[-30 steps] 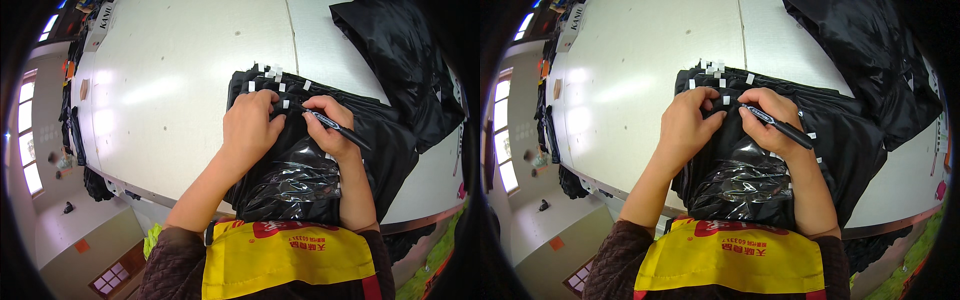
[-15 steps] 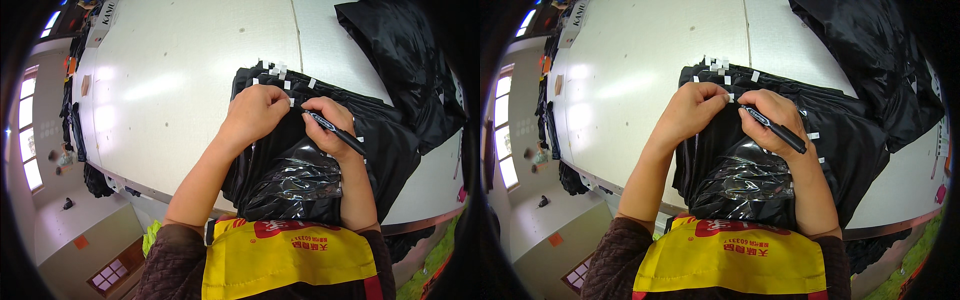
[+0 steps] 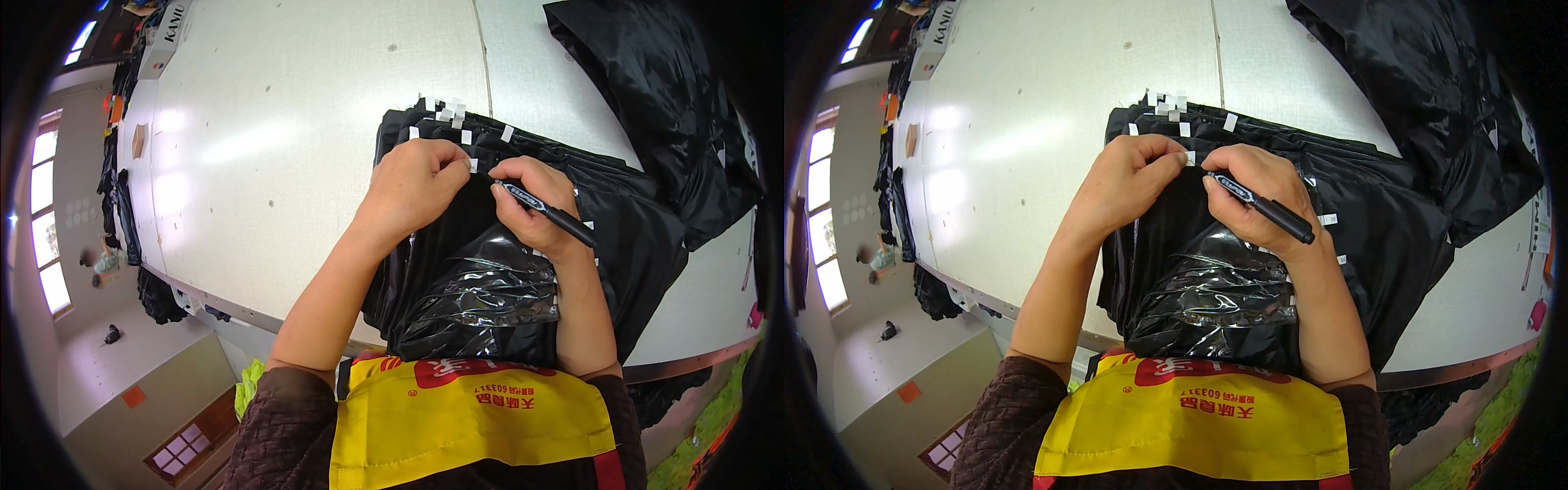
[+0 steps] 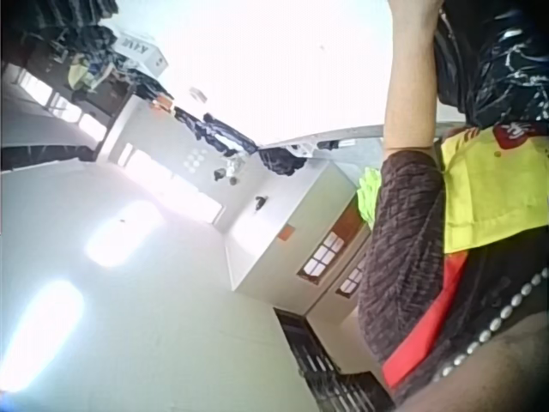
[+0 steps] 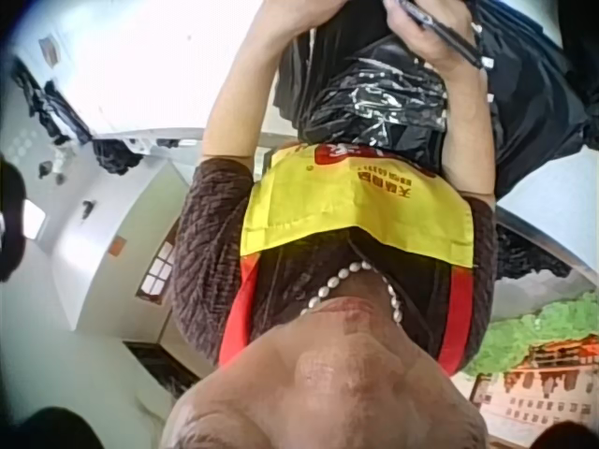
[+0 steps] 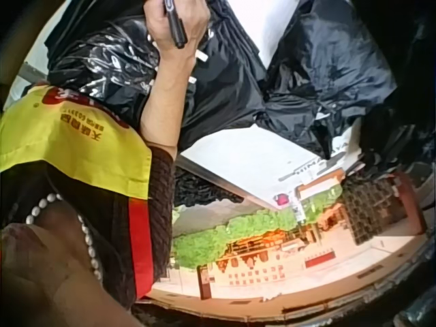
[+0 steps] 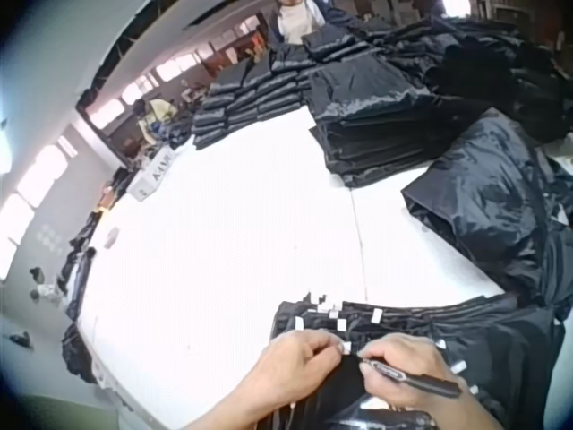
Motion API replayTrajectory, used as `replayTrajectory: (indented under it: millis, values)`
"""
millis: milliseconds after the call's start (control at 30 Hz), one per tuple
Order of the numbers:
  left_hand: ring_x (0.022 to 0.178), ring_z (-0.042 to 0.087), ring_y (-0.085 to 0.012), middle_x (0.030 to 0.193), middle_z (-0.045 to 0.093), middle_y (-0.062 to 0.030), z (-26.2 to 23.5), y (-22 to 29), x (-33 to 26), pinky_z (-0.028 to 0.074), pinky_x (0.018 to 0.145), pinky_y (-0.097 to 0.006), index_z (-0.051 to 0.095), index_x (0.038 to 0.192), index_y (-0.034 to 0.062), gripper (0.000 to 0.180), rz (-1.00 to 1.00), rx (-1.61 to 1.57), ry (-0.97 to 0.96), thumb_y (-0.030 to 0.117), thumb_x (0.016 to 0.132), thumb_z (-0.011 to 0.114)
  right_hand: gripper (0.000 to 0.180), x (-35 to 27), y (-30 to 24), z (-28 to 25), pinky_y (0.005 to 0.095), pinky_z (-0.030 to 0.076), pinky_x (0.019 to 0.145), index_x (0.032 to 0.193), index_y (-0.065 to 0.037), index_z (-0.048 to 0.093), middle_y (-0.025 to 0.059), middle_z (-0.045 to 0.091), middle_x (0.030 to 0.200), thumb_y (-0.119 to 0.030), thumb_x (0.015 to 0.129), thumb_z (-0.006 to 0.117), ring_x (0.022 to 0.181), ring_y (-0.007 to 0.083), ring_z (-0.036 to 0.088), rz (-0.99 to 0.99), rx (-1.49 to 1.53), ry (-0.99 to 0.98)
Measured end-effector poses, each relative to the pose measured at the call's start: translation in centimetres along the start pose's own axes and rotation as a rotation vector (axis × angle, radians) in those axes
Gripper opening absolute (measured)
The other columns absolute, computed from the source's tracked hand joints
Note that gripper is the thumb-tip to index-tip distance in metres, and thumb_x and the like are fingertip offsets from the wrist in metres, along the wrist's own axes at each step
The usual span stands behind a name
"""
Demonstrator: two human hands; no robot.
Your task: The person folds a black jacket on a white table, smoothing and aligning the fabric. They then place the folded jacket on a stack and write on small white tags attached to the jacket using a pen.
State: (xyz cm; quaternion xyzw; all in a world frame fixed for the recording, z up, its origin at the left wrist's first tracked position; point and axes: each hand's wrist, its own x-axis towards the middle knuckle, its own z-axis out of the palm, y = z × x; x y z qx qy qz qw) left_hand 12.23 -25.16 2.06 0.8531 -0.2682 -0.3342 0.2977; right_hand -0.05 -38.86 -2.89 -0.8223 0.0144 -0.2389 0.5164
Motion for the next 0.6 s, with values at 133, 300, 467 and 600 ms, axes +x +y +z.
replayTrajectory:
  millis: [133, 300, 467, 600]
  values:
    - [0.067, 0.056, -0.0095, 0.071, 0.063, -0.0066, -0.4, 0.3, -0.3, 0.045, 0.062, -0.025, 0.065, 0.089, -0.0033, 0.023, -0.034, -0.024, -0.03, 0.018, 0.083, 0.061, 0.014, -0.3, -0.3, -0.3, 0.0258, 0.047, 0.058, 0.089, -0.001, 0.059, 0.0092, 0.062, 0.075, -0.004, 0.077, 0.063, 0.062, 0.0152, 0.06, 0.119, 0.075, 0.06]
    - [0.073, 0.06, -0.026, 0.077, 0.064, -0.0073, 2.0, 2.1, -3.3, 0.049, 0.062, -0.033, 0.066, 0.076, 0.008, 0.009, 0.579, 0.328, 0.239, 0.013, 0.069, 0.069, 0.016, -1.1, 1.1, 0.0, 0.0201, 0.047, 0.061, 0.099, 0.001, 0.057, 0.0053, 0.063, 0.08, -0.006, 0.084, 0.06, 0.066, 0.0071, 0.055, 0.278, 0.484, 0.329]
    - [0.071, 0.05, -0.0183, 0.078, 0.054, -0.004, 7.9, 2.8, -7.3, 0.042, 0.056, -0.029, 0.062, 0.085, 0.0061, 0.022, 0.803, 0.696, 0.077, 0.012, 0.063, 0.06, 0.016, -0.7, 0.6, -0.5, 0.0169, 0.043, 0.053, 0.102, 0.001, 0.055, 0.0076, 0.063, 0.081, -0.004, 0.086, 0.056, 0.057, 0.0039, 0.05, 0.279, 0.613, 0.342]
    - [0.082, 0.054, -0.0229, 0.083, 0.057, -0.0053, 8.6, 1.9, -7.1, 0.049, 0.065, -0.036, 0.063, 0.09, 0.0037, 0.026, 0.648, 0.442, 0.045, 0.011, 0.065, 0.059, 0.021, -0.5, 0.2, -0.3, 0.0183, 0.045, 0.054, 0.107, 0.0, 0.055, 0.0073, 0.064, 0.083, -0.004, 0.086, 0.057, 0.059, 0.0066, 0.055, 0.349, 0.405, 0.205]
